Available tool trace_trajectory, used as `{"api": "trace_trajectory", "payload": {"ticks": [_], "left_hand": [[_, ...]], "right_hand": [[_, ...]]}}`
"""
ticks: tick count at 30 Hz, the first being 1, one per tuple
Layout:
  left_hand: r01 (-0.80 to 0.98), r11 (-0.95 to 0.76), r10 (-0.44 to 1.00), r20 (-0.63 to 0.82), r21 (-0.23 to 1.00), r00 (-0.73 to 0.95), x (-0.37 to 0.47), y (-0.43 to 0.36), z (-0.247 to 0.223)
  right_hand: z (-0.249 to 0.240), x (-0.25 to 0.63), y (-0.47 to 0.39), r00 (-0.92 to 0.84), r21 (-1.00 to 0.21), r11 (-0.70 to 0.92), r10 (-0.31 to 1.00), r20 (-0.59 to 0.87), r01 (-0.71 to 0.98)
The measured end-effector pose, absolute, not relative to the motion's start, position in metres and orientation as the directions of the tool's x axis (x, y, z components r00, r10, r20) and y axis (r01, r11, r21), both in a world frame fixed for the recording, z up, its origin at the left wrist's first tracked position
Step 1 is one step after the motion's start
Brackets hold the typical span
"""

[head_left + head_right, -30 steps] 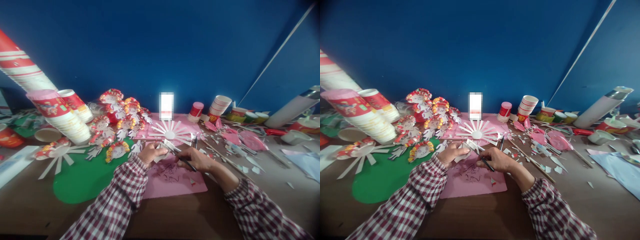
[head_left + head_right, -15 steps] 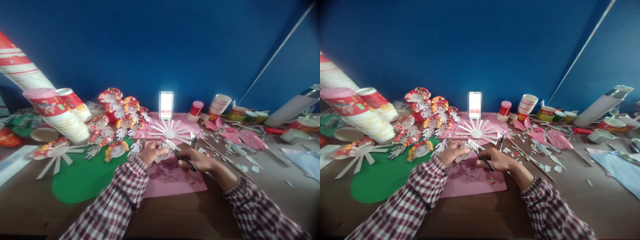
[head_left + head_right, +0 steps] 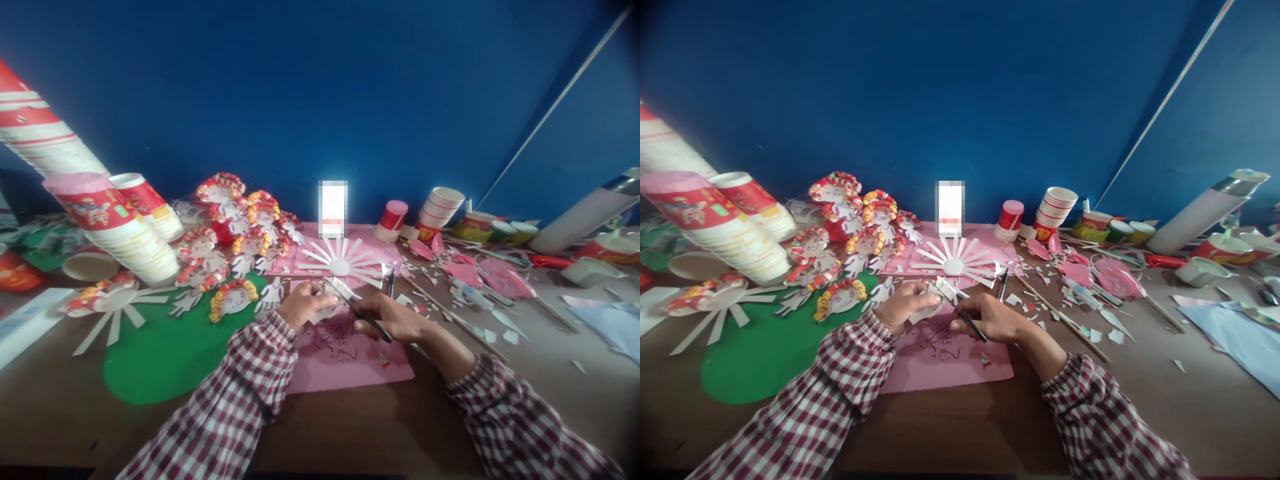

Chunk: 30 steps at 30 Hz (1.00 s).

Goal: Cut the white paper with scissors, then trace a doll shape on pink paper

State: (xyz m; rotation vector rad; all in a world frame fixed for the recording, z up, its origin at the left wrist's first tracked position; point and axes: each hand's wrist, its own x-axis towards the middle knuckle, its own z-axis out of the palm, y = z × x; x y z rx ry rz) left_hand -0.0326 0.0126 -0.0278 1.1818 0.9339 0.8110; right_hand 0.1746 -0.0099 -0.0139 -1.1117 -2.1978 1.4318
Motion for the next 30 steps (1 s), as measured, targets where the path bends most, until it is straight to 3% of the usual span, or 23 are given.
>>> {"api": "trace_trajectory", "payload": {"ticks": [20, 30], "left_hand": [[-0.161, 0.300, 0.879, -0.207, 0.940, 0.430, -0.0326, 0.0141, -0.0332], [-0.237, 0.289, 0.904, -0.182, 0.928, 0.387, -0.0254, 0.0108, -0.0276]], "right_hand": [[-0.0113, 0.1741, -0.0103, -0.624, -0.859, 0.228, 0.771, -0.128, 0.458], [-0.0160, 0.1713, -0.0115, -0.643, -0.948, 0.140, 0.761, -0.083, 0.287]]}}
